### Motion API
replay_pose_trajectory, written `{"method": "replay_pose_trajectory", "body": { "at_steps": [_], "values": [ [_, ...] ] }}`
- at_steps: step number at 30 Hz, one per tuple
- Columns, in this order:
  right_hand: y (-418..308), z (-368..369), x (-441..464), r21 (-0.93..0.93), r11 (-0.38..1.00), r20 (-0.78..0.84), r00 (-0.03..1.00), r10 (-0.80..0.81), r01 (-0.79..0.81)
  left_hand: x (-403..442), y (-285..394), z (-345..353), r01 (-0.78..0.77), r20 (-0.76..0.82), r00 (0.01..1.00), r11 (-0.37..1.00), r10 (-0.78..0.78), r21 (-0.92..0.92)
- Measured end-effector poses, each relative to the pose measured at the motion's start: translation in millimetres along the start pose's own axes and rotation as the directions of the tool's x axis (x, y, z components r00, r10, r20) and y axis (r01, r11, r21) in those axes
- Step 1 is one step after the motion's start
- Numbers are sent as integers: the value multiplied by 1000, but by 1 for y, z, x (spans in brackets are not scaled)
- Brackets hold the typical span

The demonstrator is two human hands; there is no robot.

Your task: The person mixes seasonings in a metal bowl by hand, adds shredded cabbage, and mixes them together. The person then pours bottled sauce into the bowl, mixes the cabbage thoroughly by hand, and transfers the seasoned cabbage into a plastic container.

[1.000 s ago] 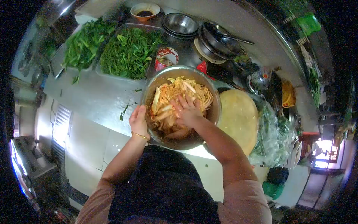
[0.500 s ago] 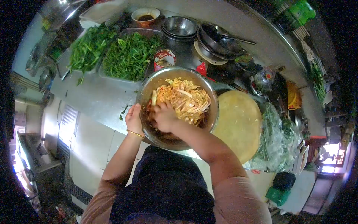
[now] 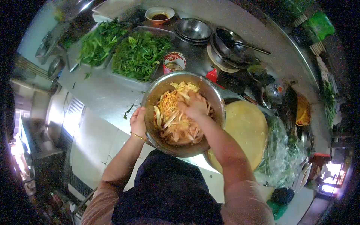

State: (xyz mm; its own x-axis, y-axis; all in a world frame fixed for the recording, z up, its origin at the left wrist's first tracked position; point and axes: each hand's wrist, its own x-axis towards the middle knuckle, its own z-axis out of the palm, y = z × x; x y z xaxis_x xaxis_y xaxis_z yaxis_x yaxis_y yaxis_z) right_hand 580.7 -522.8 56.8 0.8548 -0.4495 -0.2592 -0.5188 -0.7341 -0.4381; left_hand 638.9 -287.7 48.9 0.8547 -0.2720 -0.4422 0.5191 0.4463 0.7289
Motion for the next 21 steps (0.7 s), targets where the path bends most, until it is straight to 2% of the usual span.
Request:
{"method": "replay_pose_trajectory", "body": {
  "at_steps": [1, 2, 5, 6, 7, 8, 10, 13, 14, 17, 20, 21],
  "values": [
    [-16, 6, 9, -152, 988, 81, 996, 29, -16, -1, 1, 0, 5, -25, 1000, 1000, -4, 31],
    [-25, 10, 16, -204, 978, 146, 987, 64, -33, 0, -1, -3, -1, -25, 1000, 999, 2, 33],
    [-36, -6, 22, -257, 963, 293, 956, 1, 77, 3, -7, -8, -12, -3, 1000, 1000, 12, 16],
    [-20, 0, 28, -208, 971, 251, 966, -65, 119, 2, -6, -6, -15, 11, 1000, 1000, 16, -6],
    [-21, -2, 26, -226, 955, 64, 982, -180, 190, 2, -6, -5, -20, 21, 1000, 999, 20, -34],
    [-24, -6, 18, -255, 932, -116, 949, -293, 257, 7, -12, -7, -16, -53, 998, 999, 14, -49],
    [-45, -18, 1, -312, 851, -400, 753, -522, 423, 8, -16, -12, -11, -6, 1000, 999, 10, -52],
    [-48, 14, 9, -199, 787, -204, 760, -617, 584, 3, -8, -5, -28, 18, 999, 997, 29, -78],
    [-50, 28, 15, -198, 796, -186, 775, -603, 572, 1, -8, -4, -33, 17, 999, 996, 34, -84],
    [-60, 52, 26, -234, 898, -105, 909, -404, 372, 2, -8, -4, -56, 6, 998, 997, 57, -59],
    [-66, 38, 18, -192, 932, -9, 949, -316, 308, 2, -10, -4, -50, 8, 999, 996, 51, -76],
    [-59, 40, 19, -216, 905, -23, 925, -380, 366, 2, -10, -3, -46, 12, 999, 995, 47, -94]
  ]
}}
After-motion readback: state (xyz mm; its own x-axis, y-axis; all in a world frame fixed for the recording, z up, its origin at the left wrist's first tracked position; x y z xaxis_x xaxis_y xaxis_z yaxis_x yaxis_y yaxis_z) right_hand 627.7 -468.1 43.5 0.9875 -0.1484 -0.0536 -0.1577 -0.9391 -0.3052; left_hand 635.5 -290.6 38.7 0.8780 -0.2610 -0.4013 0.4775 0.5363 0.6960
